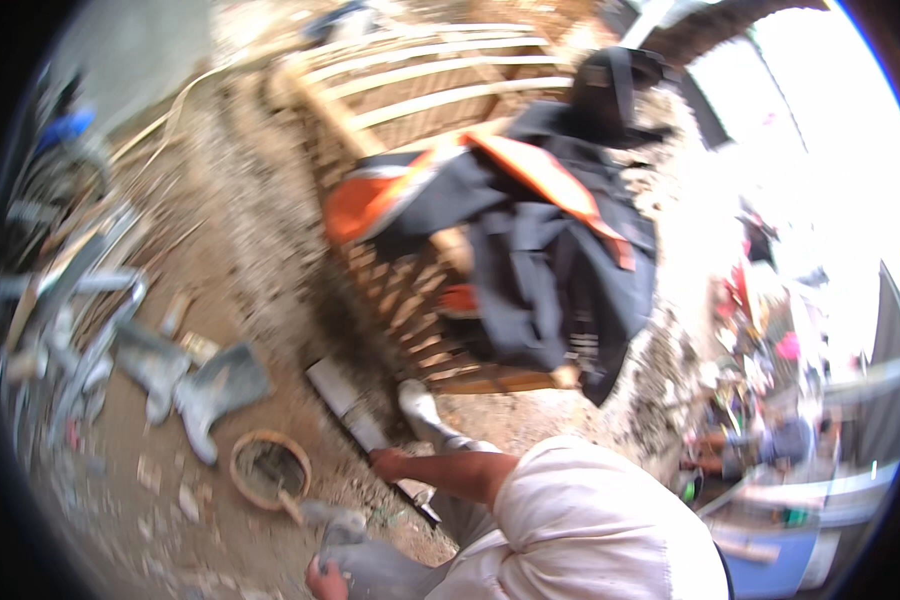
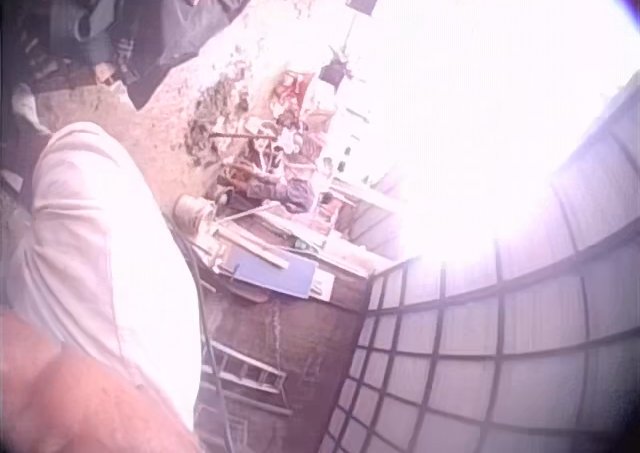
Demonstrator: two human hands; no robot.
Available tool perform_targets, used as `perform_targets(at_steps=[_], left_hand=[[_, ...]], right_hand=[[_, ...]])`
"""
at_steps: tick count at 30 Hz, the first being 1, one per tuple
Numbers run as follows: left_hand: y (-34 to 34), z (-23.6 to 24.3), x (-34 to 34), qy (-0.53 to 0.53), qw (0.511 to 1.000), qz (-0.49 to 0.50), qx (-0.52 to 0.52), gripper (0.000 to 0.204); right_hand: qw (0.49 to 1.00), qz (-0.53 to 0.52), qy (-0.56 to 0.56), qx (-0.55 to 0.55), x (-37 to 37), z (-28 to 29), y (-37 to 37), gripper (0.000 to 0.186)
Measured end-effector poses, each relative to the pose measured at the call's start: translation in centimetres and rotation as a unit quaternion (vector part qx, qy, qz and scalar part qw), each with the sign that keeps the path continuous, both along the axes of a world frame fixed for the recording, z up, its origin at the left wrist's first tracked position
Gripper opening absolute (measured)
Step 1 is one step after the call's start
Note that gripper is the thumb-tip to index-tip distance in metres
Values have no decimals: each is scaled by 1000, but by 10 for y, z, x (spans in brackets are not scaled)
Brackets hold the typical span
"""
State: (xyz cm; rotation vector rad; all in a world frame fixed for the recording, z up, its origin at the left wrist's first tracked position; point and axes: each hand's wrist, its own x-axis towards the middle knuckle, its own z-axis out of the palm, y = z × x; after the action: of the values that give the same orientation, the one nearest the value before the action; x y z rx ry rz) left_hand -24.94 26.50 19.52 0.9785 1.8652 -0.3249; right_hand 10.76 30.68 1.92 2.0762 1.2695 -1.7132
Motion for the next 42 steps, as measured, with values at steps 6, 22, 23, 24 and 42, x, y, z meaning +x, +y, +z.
perform_targets(at_steps=[6,22,23,24,42], left_hand=[[116,-65,2,-40,972,-228,-37,50],[322,-143,-79,45,987,-102,119,62],[333,-170,-110,66,983,-86,146,64],[344,-209,-148,77,980,-90,161,67],[426,-390,-78,181,977,-20,115,89]], right_hand=[[989,-137,-35,41,36,73,73,35],[977,-30,-177,-112,1,67,-63,62],[978,-13,-177,-112,7,64,-65,66],[977,-11,-154,-146,12,72,-55,70],[961,52,-153,-224,-3,52,-68,77]])
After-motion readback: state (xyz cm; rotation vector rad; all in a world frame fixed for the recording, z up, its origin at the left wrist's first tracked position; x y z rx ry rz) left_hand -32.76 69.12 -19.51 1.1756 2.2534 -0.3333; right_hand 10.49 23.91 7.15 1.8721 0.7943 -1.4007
